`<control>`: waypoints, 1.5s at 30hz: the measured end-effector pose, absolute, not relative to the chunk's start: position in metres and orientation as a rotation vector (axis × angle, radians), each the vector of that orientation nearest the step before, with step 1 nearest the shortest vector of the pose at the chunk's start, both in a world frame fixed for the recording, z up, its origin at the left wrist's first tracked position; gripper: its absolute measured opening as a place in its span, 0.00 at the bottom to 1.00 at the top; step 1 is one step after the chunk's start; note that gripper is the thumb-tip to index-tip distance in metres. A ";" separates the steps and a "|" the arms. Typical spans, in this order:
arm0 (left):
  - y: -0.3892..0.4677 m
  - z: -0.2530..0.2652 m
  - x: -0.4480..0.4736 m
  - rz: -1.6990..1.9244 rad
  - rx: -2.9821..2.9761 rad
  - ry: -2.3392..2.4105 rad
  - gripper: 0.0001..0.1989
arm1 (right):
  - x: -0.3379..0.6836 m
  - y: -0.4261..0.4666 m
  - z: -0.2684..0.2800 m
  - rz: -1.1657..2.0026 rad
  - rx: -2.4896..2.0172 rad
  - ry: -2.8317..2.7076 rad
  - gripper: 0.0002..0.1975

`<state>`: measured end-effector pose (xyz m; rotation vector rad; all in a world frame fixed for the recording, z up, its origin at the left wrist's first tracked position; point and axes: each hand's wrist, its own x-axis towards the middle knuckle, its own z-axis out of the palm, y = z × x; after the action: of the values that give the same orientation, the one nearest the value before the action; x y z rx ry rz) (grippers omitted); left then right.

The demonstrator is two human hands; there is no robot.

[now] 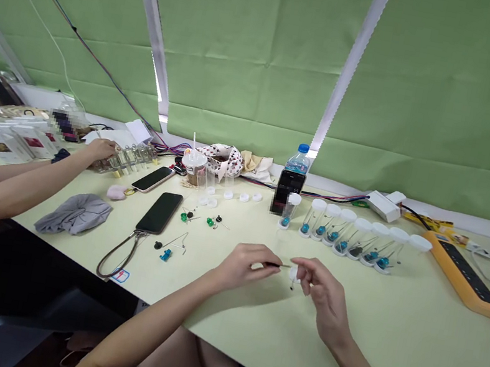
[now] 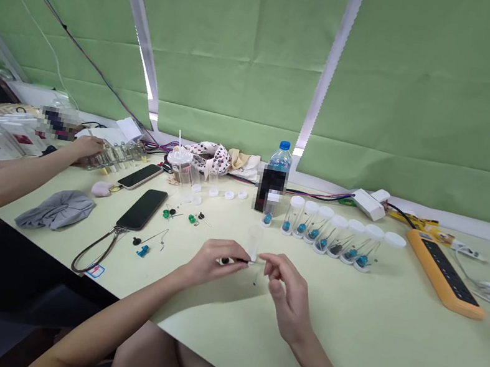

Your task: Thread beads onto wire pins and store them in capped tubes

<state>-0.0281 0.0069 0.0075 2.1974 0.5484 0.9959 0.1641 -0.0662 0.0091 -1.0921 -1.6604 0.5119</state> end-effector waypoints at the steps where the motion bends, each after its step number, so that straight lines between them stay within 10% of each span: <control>1: 0.009 0.011 -0.030 1.036 2.051 0.559 0.11 | 0.165 -0.066 0.010 0.512 -1.078 -1.621 0.25; 14: 0.033 0.027 -0.045 1.296 1.285 0.612 0.13 | 0.141 -0.048 -0.035 -0.288 -1.496 -2.391 0.15; 45: 0.041 0.021 -0.050 1.220 1.179 0.676 0.14 | 0.089 -0.029 -0.006 -0.477 -1.787 -2.488 0.13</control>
<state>-0.0503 0.0413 0.0208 1.1792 0.6761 1.2197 0.0885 -0.0290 -0.0059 -1.7865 -2.4879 -0.4769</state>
